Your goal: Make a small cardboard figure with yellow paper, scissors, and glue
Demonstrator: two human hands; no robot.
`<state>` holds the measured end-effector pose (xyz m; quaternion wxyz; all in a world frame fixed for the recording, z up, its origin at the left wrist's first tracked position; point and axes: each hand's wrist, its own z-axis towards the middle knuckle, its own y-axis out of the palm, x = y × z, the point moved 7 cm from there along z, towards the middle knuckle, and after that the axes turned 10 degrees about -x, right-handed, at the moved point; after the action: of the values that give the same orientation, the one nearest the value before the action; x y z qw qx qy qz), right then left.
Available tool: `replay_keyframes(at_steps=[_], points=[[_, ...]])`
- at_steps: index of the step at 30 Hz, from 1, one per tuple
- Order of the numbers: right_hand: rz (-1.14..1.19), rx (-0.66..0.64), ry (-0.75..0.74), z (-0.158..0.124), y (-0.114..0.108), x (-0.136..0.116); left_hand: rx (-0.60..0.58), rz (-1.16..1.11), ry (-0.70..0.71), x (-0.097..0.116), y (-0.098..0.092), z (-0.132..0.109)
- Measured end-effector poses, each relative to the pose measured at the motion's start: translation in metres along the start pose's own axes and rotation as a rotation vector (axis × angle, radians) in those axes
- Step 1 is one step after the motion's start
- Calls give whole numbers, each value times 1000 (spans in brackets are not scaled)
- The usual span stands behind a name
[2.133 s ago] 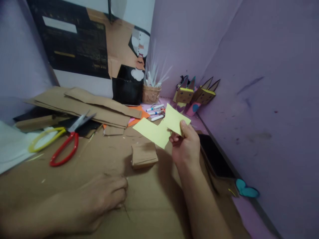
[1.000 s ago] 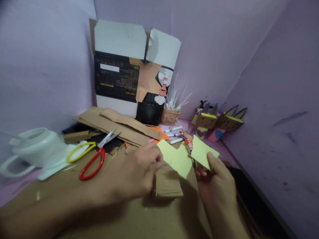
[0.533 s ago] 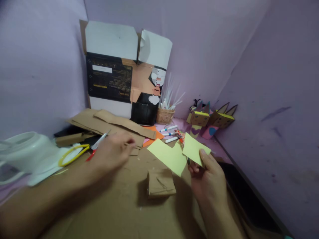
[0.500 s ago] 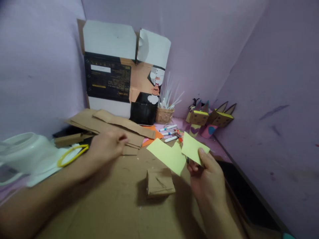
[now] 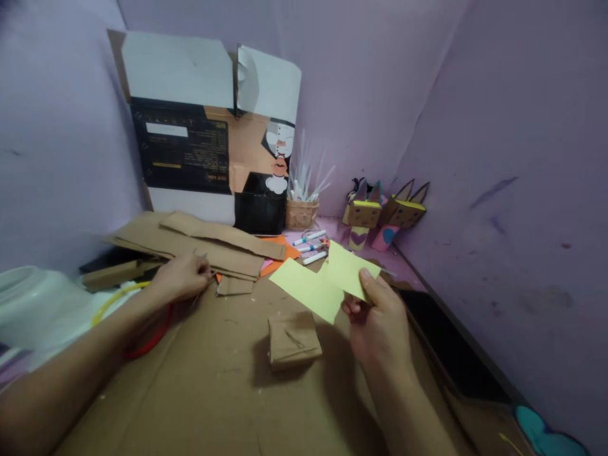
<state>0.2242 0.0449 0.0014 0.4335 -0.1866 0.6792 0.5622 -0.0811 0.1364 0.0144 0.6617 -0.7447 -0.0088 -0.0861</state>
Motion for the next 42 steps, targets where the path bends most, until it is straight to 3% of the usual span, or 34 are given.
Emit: replay_keyframes(at_steps=[3,7,12,16,21,27,33,42], points=[[3,-10,-22,1,0,0,-21,-167,93,8,-8,-6],[10,-44,-28,2,1,1,-30,-414,325,53,-17,-36],[16,-56,-31,4,0,2,-14,-424,624,121,-18,-84],[26,-78,-27,4,1,1,20,-329,727,152,-12,-93],[38,-96,-24,3,1,-1,-6,-215,668,154,-6,-88],[41,-97,-17,3,2,-1,16,-117,808,163,-6,-97],[46,-82,-31,3,0,-2,-21,74,818,175,6,-94],[44,-107,-21,4,-1,-1,-12,30,787,177,-4,-102]])
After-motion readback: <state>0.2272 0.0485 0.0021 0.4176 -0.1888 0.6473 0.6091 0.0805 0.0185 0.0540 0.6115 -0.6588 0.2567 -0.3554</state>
